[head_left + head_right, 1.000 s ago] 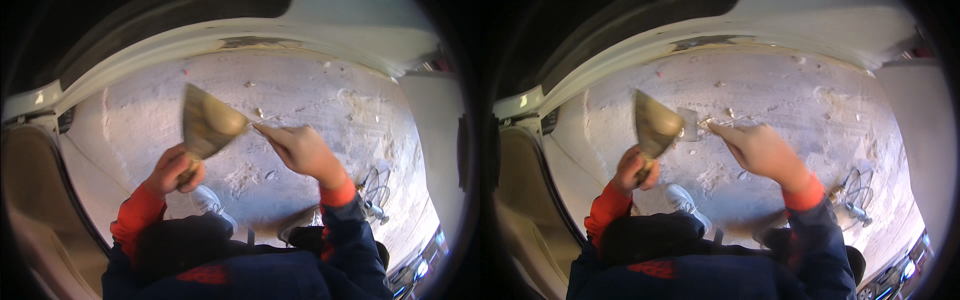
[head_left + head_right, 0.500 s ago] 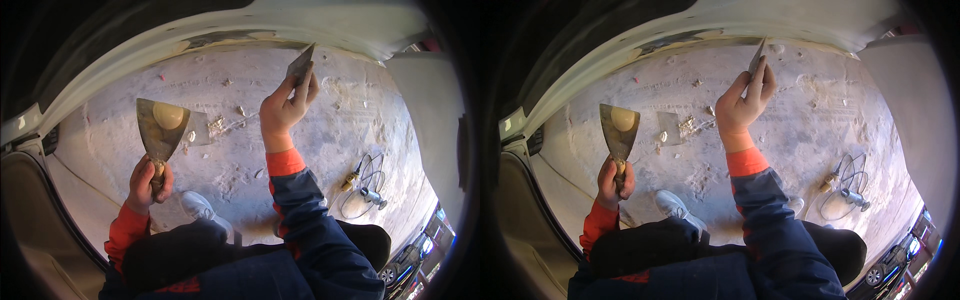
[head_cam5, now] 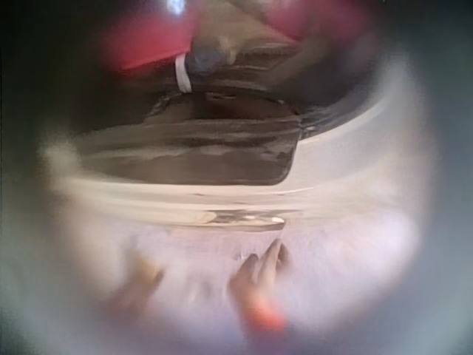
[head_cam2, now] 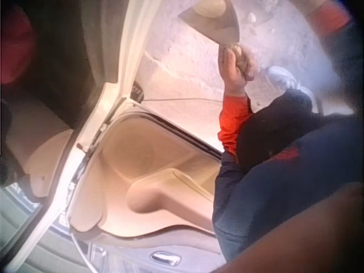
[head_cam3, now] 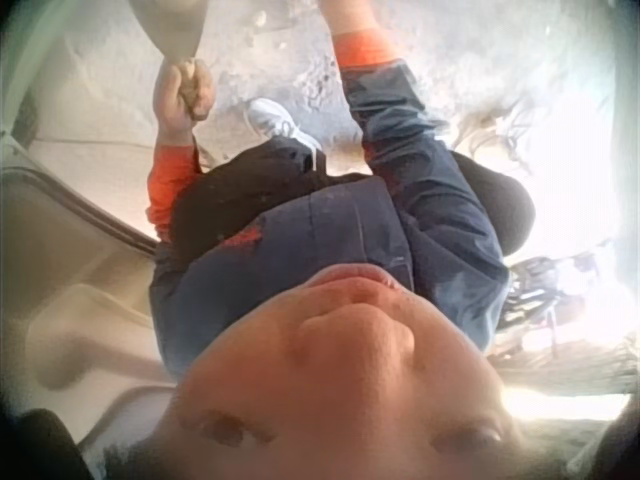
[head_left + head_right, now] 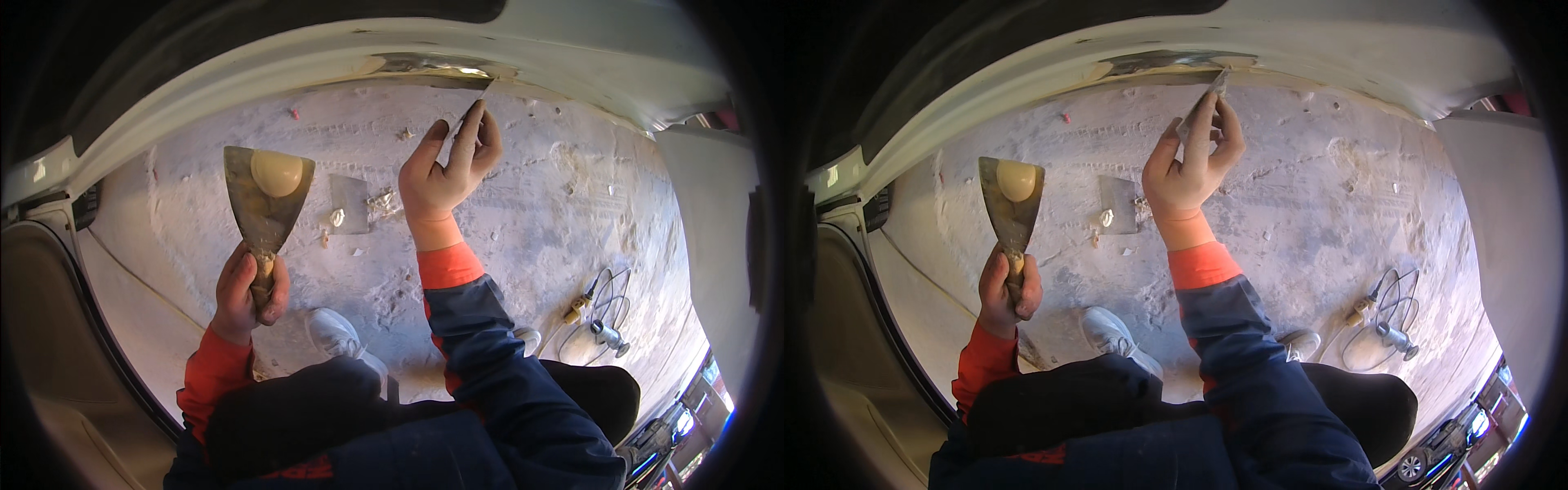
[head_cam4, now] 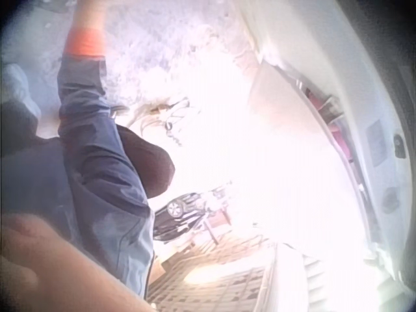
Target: The person applies beige body filler to a white car door panel using two metal putty knives. They repeatedly transfer filler from a larger knife to a smaller one and spread it along the door edge and inner panel, smoothing the surface in multiple passes.
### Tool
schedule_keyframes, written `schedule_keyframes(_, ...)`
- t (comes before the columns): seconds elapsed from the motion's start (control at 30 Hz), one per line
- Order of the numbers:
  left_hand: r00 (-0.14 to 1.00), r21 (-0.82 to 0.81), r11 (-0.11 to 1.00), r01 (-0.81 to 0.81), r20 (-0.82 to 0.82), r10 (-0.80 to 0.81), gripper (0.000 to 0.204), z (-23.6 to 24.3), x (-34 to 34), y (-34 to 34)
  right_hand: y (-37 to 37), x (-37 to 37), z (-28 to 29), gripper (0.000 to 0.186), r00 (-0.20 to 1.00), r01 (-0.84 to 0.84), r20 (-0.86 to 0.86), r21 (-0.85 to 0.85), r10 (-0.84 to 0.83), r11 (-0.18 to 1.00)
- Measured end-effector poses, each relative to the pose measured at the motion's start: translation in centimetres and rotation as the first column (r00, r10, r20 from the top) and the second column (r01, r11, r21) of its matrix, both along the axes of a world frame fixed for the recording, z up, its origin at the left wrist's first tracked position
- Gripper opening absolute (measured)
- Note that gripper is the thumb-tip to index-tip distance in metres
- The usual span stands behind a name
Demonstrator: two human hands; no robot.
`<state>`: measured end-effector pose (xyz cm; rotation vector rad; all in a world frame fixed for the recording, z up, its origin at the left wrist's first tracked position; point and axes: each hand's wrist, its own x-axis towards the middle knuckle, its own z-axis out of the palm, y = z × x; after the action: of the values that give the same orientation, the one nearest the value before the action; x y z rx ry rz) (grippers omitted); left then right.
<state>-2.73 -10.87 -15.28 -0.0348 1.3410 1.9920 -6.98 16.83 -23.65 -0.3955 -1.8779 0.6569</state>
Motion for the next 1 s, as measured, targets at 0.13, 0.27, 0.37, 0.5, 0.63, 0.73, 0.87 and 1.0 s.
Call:
schedule_keyframes(0.13,1.0,0.008,1.0,-0.015,0.017,0.015,0.044,-0.3,-0.2,-1.0,-1.8,-0.9,-0.5,0.061,0.998,-0.062,-0.03,-0.024,0.061,0.998)
schedule_keyframes(0.27,0.999,0.043,0.999,-0.027,0.028,0.026,0.046,-0.8,-0.2,-2.0,-3.3,-1.5,-0.7,0.064,0.995,-0.1,-0.036,-0.044,0.098,0.994)
schedule_keyframes(0.37,0.998,0.067,0.997,-0.033,0.047,0.029,0.048,-1.1,-0.2,-2.9,-4.3,-1.8,-0.7,0.065,0.993,-0.112,-0.041,-0.064,0.11,0.992)
schedule_keyframes(0.5,0.996,0.102,0.994,-0.048,0.074,0.04,0.05,-1.5,-0.2,-3.8,-5.4,-2.3,-0.6,0.069,0.988,-0.15,-0.042,-0.111,0.146,0.982)
schedule_keyframes(0.63,0.995,0.089,0.994,-0.056,0.088,0.048,0.051,-1.7,-0.2,-4.5,-6.2,-2.7,-0.5,0.068,0.985,-0.165,-0.056,-0.078,0.161,0.983)
schedule_keyframes(0.73,0.995,0.075,0.995,-0.065,0.085,0.058,0.052,-1.7,-0.4,-5.0,-7.0,-3.2,-0.6,0.07,0.976,-0.205,-0.099,-0.139,0.192,0.969)
schedule_keyframes(0.87,0.991,0.047,0.994,-0.1,0.091,0.096,0.053,-1.5,-0.5,-5.3,-8.2,-3.6,-0.7,0.069,0.968,-0.238,-0.12,-0.172,0.219,0.956)
schedule_keyframes(1.0,0.991,0.036,0.993,-0.11,0.085,0.106,0.054,-1.5,-0.7,-5.5,-9.2,-3.8,-0.6,0.068,0.962,-0.262,-0.126,-0.156,0.243,0.952)
